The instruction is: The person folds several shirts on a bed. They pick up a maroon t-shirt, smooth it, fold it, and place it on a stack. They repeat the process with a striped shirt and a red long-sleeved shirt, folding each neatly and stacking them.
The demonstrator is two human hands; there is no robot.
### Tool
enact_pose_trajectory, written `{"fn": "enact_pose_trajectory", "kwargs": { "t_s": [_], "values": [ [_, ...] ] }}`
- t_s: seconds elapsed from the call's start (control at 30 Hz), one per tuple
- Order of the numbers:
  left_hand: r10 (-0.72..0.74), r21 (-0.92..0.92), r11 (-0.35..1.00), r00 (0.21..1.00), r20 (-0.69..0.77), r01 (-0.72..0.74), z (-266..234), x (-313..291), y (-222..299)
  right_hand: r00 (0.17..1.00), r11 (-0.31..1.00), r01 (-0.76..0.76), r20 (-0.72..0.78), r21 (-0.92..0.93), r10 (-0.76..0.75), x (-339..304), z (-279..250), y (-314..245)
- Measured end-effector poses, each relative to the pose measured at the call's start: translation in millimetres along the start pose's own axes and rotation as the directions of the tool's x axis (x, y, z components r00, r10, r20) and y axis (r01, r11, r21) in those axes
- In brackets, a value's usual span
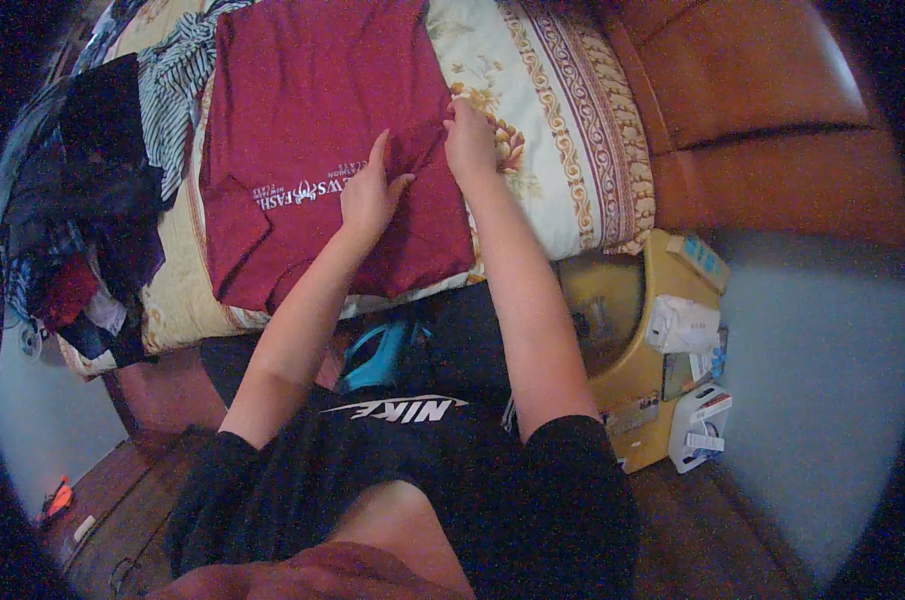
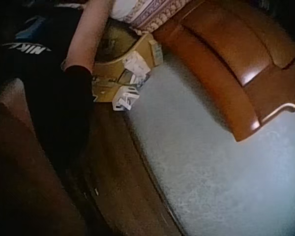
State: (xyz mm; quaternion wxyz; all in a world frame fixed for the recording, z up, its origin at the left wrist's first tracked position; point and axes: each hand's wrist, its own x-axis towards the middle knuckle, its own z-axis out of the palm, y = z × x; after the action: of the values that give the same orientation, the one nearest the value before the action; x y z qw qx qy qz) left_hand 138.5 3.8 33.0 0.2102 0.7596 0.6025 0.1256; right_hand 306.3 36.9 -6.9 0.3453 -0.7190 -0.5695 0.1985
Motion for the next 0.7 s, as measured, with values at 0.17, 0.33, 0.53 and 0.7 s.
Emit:
{"fn": "enact_pose_trajectory", "kwargs": {
  "t_s": [0.17, 0.33, 0.53, 0.7],
  "values": [
    [0.126, 0.019, 0.992, 0.987, -0.097, -0.124, -1.9, -10.8, -8.8, 0.993, 1.000, 0.000, -0.114, -0.014, -0.001, -13.6, 1.0, -10.1],
    [0.471, 0.292, 0.850, 0.881, -0.047, -0.439, 5.7, -26.3, -16.3, 0.960, 0.901, 0.265, 0.005, -0.344, -0.280, -73.8, -1.2, -32.3],
    [0.529, 0.136, 0.838, 0.848, 0.030, -0.528, -66.9, -61.0, -79.2, 0.909, 0.806, 0.373, 0.356, -0.459, -0.217, -118.2, -35.1, -16.8],
    [0.222, 0.248, 0.957, 0.931, -0.289, -0.151, -133.6, -122.4, -248.1, 0.820, 0.840, 0.518, 0.374, -0.162, -0.434, -131.5, -60.4, 27.4]
  ]
}}
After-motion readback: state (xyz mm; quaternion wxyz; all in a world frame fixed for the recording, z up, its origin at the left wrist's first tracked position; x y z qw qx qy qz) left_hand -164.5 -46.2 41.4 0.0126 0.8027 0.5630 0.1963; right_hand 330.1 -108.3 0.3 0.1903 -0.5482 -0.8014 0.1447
